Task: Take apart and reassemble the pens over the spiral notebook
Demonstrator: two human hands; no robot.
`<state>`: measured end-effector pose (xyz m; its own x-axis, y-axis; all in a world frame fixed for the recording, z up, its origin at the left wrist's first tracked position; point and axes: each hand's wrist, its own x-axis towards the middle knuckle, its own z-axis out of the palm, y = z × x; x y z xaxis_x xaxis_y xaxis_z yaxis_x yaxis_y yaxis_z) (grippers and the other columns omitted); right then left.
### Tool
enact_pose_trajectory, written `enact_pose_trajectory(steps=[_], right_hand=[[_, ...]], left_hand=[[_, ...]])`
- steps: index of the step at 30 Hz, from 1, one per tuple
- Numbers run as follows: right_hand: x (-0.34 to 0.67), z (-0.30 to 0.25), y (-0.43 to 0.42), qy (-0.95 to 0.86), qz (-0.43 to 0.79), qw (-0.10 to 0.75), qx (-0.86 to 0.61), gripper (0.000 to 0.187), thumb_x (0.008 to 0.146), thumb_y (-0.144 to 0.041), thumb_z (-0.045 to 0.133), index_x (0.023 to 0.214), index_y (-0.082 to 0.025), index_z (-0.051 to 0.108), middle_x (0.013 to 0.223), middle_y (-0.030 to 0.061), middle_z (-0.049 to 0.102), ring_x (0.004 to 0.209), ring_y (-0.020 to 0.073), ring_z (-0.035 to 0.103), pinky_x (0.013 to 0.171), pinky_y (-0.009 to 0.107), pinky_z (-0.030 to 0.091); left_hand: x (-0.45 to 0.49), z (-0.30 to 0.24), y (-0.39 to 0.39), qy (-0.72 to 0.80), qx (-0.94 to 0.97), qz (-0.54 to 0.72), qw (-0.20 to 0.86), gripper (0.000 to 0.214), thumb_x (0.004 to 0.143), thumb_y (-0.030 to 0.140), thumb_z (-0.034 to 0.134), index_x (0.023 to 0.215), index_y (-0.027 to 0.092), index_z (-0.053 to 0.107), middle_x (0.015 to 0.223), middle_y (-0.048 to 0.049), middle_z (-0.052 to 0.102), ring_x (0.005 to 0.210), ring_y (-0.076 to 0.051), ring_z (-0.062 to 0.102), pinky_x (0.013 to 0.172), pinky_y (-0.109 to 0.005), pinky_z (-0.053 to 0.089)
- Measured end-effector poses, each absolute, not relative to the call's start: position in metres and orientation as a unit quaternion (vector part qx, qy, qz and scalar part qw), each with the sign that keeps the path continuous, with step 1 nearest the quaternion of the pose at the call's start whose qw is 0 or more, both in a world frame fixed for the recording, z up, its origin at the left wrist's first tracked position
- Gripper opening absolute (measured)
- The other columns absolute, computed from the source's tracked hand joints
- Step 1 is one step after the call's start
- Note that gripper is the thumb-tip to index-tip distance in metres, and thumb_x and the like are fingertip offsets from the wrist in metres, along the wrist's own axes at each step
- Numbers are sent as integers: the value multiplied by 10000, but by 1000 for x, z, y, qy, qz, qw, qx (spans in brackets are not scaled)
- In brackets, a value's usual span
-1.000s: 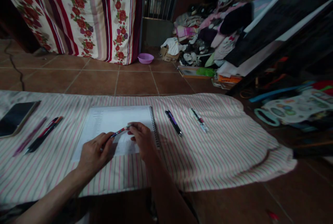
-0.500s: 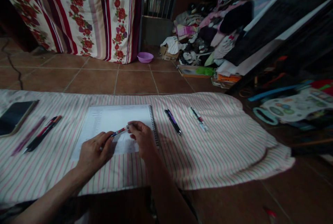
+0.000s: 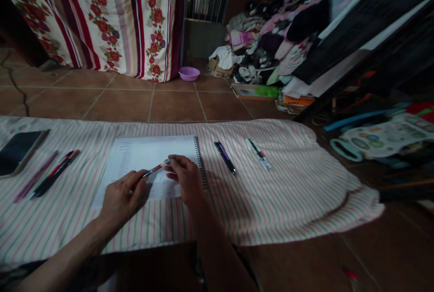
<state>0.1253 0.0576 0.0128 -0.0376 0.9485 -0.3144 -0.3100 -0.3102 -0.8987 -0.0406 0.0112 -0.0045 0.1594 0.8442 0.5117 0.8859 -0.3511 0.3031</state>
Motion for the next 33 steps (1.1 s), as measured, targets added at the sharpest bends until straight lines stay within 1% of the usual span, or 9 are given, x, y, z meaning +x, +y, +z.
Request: enact_pose_trajectory(steps=[6,12,17,22,24,29,33], right_hand=[[125,16,58,-330,625,488,-513,303,624,-382,689,862,-196,668,868,38,695,717,140,643,581,231,470],[127,18,58,-340,611,489,-522,289,644,-376,672,866,-191,671,864,40,693,719,134,633,584,226,450],[128,18,58,-349,608,488,-521,288,654,-371,662,881,-194,670,860,36,687,709,127,622,580,224,435],[128,19,58,-385,582,482,-531,286,658,-371,650,878,-191,673,787,21,674,661,119,598,563,228,428],[127,18,58,-393,579,480,-528,278,663,-368,645,875,-191,675,771,19,670,662,120,600,563,227,431],[126,16,58,-388,587,479,-524,276,669,-374,638,875,-193,665,805,26,677,712,134,631,568,222,451],[125,16,58,-399,582,477,-523,276,664,-379,634,867,-193,660,809,31,684,728,155,653,561,231,470]], left_hand=[[-41,-4,11,-567,-763,-309,21,281,907,275,367,984,136,599,713,-31,650,568,-128,616,500,-211,462],[-41,-4,11,-557,-764,-325,11,262,898,275,398,991,131,597,725,-37,652,594,-135,618,515,-216,469],[-40,-3,11,-560,-758,-333,-6,239,883,272,437,996,141,601,783,-47,671,663,-153,630,566,-238,487],[-41,-5,12,-552,-759,-344,-8,229,869,282,470,1001,151,605,835,-61,678,733,-170,630,624,-264,502],[-41,-7,13,-553,-759,-344,-6,235,866,285,476,1023,158,597,856,-66,679,756,-176,628,638,-271,504],[-42,-9,14,-549,-766,-335,-17,322,889,269,435,1173,142,516,868,-76,672,759,-183,611,660,-301,508],[-41,-10,16,-537,-777,-326,-40,296,889,251,431,1146,141,529,852,-76,656,770,-187,582,682,-317,503]])
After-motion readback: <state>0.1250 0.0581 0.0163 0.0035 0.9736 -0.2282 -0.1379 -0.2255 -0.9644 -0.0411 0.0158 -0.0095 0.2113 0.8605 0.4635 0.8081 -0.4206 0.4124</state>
